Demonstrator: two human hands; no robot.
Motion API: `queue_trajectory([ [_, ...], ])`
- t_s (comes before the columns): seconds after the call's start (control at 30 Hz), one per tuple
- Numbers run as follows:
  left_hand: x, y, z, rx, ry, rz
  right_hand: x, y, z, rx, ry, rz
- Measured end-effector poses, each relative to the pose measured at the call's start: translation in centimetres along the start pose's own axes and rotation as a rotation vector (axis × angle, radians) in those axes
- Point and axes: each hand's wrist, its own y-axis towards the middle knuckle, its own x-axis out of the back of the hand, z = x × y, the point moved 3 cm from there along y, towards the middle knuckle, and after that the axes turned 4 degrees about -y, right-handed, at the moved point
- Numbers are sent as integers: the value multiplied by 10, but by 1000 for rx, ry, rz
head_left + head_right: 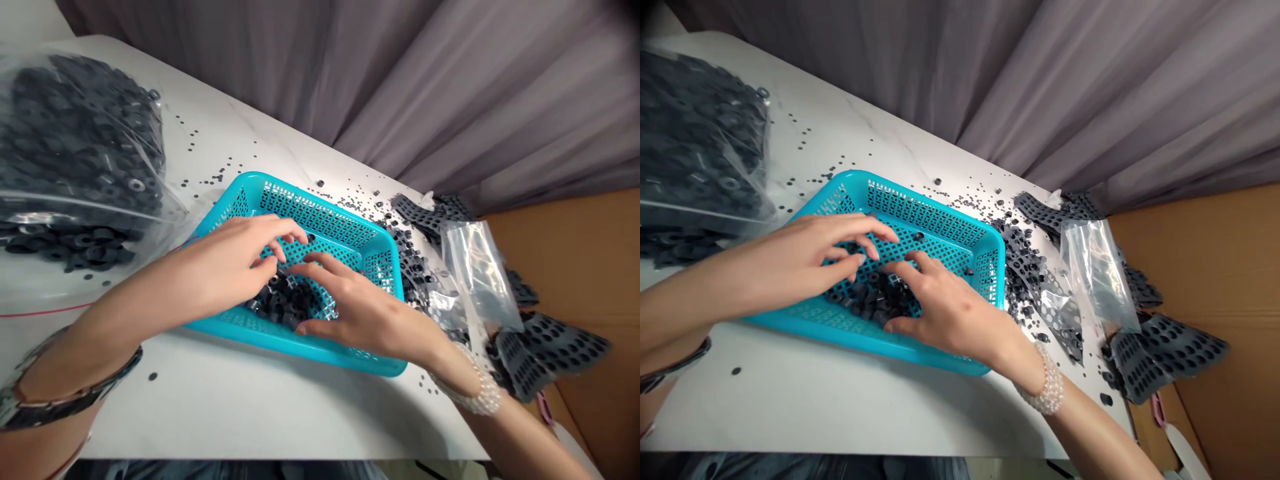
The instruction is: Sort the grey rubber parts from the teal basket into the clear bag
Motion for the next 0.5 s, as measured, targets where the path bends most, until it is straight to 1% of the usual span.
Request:
queue_trajectory([
  [0.13,7,4,-13,35,-139,-122,-19,11,7,10,-13,-21],
  [0.2,8,6,-18,33,-275,-193,-25,20,11,53,-35,-42],
  [0.27,8,7,-19,51,-460,-257,-27,29,12,103,-46,-48],
  [0.37,7,9,-15,137,-782,-329,-14,34,6,142,-22,-96],
  [0.43,4,10,-12,243,-1016,-347,3,32,1,104,16,-178],
  [0.5,-1,10,-13,384,-1259,-339,22,26,-2,22,60,-280],
])
